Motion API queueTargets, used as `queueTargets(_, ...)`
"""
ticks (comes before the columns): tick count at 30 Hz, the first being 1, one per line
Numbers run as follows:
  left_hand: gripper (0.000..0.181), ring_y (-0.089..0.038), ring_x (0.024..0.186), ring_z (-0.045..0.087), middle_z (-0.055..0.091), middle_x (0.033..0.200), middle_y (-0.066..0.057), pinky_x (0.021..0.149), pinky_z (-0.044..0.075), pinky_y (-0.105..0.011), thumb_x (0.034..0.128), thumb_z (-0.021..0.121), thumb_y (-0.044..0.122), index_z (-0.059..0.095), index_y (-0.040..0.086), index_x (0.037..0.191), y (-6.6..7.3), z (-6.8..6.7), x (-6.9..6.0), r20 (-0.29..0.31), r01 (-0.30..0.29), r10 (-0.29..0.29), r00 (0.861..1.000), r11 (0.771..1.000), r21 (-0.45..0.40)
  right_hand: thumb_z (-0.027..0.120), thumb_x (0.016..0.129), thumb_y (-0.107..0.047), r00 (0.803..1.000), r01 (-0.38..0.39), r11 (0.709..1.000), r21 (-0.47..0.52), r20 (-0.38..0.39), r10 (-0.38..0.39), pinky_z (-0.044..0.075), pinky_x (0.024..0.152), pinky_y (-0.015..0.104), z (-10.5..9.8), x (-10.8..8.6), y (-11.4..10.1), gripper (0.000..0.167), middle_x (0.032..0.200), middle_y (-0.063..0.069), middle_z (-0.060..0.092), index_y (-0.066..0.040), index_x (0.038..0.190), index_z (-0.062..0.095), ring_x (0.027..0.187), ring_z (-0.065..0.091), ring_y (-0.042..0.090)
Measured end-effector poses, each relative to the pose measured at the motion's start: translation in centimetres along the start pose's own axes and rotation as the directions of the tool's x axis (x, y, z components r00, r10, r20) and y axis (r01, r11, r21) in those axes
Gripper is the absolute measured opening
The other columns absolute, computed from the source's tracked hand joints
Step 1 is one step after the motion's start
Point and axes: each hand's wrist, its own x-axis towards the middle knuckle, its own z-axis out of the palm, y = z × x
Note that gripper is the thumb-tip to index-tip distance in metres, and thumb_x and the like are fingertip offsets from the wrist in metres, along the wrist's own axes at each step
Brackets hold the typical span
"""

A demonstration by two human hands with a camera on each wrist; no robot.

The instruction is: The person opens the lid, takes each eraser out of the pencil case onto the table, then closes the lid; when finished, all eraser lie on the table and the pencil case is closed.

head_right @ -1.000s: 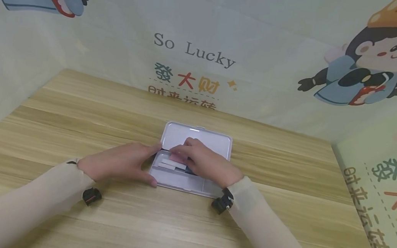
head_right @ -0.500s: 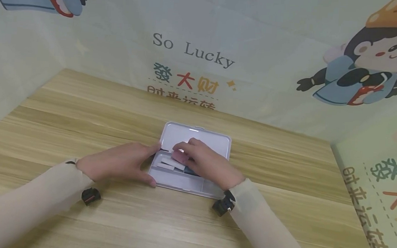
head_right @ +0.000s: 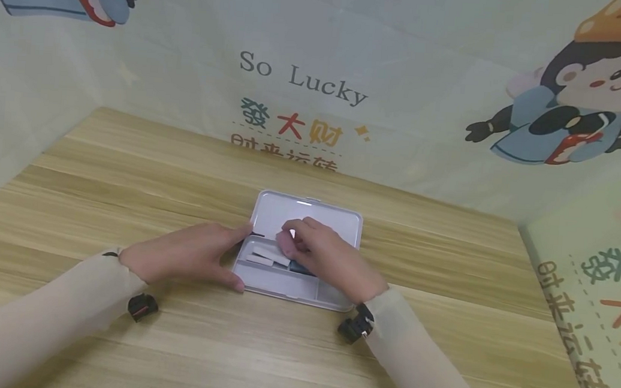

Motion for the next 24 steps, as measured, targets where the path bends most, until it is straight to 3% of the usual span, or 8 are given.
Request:
queueTargets(3,0.101,-0.016,0.109,0.063,0.070,0.132,-0.007,0.105,0.054,-0.041,0.0801,0.090,0.045,0.041,0.001,0.157,0.1,0.1,0.1,0.002,0.002,-0.002,1.000,1.000,-0.012,0.076,0.094,-0.007,0.999,-0.015,0.999,0.032,-0.046,0.016,0.061,0.090,0.037,-0.2,-0.5,0.4,0.038,0.112,0.008,0.074,-0.004,0.130,0.065,0.100,0.071,0.018)
queueTargets(10,0.083,-0.015,0.095,0.062,0.071,0.111,0.000,0.093,0.055,-0.037,0.0779,0.092,0.044,0.052,0.007,0.142,0.1,0.1,0.2,-0.019,-0.013,0.013,1.000,1.000,-0.012,0.076,0.090,0.004,0.988,0.009,0.995,0.099,-0.154,0.007,0.062,0.085,0.041,-0.7,-1.7,1.9,0.038,0.103,0.016,0.073,0.006,0.127,0.063,0.092,0.071,0.026)
queueTargets(16,0.097,-0.017,0.106,0.064,0.071,0.125,-0.006,0.104,0.055,-0.042,0.0788,0.091,0.045,0.044,0.002,0.153,0.0,0.1,-0.1,-0.012,-0.005,0.005,1.000,1.000,-0.011,0.073,0.091,0.007,0.983,-0.050,0.984,0.170,-0.165,0.079,0.061,0.088,0.042,-1.5,-2.3,3.0,0.041,0.107,0.020,0.072,0.009,0.130,0.061,0.094,0.070,0.028)
queueTargets(20,0.097,-0.017,0.105,0.063,0.070,0.125,-0.005,0.104,0.055,-0.042,0.0789,0.091,0.044,0.044,0.003,0.153,-0.1,0.2,-0.1,-0.009,-0.003,0.003,1.000,1.000,-0.019,0.073,0.091,0.008,0.971,-0.085,0.980,0.180,-0.205,0.122,0.062,0.088,0.043,-2.1,-2.8,4.0,0.042,0.104,0.021,0.072,0.010,0.131,0.060,0.093,0.070,0.028)
queueTargets(24,0.095,-0.016,0.103,0.063,0.071,0.123,-0.004,0.103,0.055,-0.041,0.0786,0.091,0.044,0.045,0.004,0.151,-0.1,0.2,0.0,-0.009,-0.006,0.006,1.000,1.000,-0.019,0.073,0.090,0.010,0.945,-0.099,0.980,0.171,-0.291,0.146,0.062,0.093,0.048,-2.9,-3.4,5.0,0.041,0.103,0.022,0.073,0.009,0.129,0.062,0.092,0.070,0.031)
